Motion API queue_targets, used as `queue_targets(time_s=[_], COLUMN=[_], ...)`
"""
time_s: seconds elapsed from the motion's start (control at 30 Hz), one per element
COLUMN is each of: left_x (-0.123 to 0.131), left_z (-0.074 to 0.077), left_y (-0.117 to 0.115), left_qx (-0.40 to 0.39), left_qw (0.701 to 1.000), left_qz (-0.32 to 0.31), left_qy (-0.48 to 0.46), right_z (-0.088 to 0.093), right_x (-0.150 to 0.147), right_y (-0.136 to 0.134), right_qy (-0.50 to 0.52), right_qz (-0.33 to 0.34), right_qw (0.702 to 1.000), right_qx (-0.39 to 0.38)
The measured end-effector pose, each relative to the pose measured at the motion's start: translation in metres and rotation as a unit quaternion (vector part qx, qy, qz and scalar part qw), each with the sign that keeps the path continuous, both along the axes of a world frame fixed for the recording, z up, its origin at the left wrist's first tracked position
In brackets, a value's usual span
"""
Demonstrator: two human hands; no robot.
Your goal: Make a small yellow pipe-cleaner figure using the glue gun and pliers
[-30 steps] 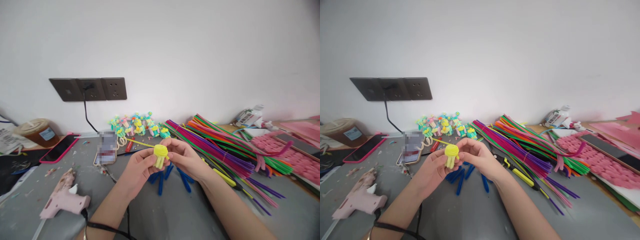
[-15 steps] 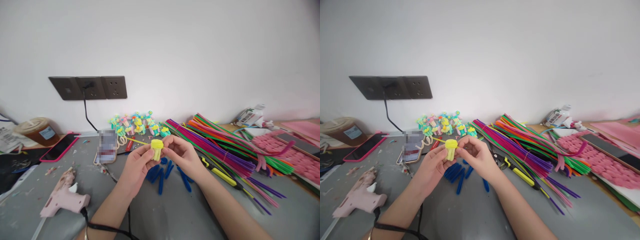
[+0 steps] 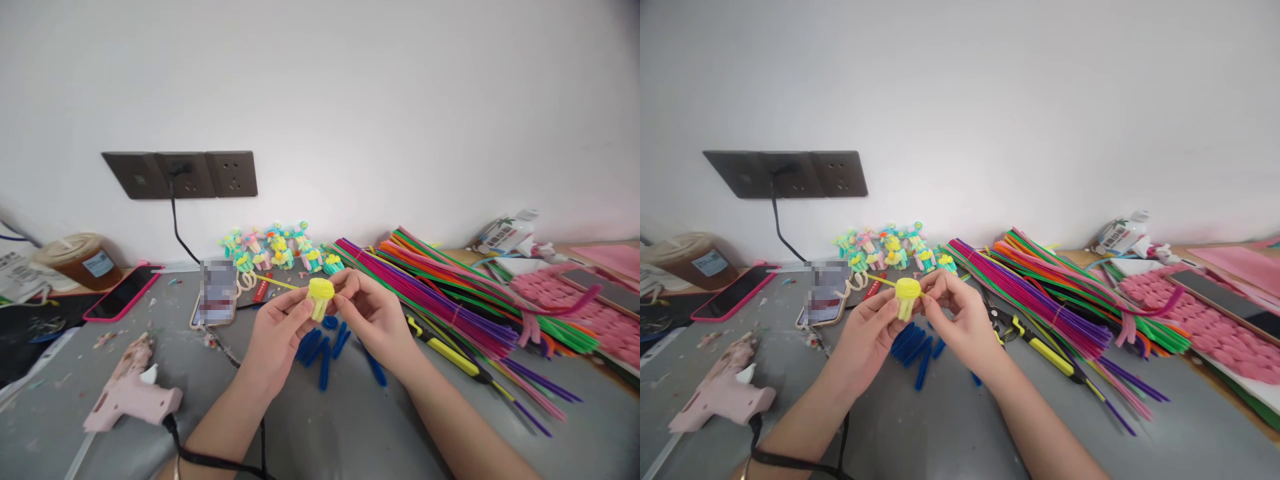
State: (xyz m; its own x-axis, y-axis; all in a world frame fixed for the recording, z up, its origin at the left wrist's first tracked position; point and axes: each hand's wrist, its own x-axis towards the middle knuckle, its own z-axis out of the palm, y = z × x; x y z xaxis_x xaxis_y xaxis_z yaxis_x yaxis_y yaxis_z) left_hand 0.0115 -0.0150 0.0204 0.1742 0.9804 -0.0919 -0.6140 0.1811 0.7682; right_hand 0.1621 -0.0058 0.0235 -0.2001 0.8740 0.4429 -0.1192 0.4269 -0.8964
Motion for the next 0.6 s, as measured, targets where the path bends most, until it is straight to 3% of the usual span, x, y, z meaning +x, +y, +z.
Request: queue_targets(time_s=[0.37,0.5,0.6], left_x=[-0.0003,-0.0023,-0.0038], left_z=[0.0040,0.0050,0.0062], left_y=[0.0014,0.0005,-0.0004], left_qx=[-0.007,-0.004,-0.002], left_qw=[0.999,1.000,1.000], left_qz=[0.033,0.018,-0.013], left_qy=[0.009,0.003,-0.011], right_z=[-0.0004,0.0004,-0.0016], right_x=[-0.0027,0.0013,0.0063], right_y=[0.0012,0.0040,0.0068], right_qy=[0.003,0.045,0.076], right_qz=[-0.015,0.025,0.065], right_qw=[1.000,0.999,0.993], right_qx=[0.003,-0.012,-0.069])
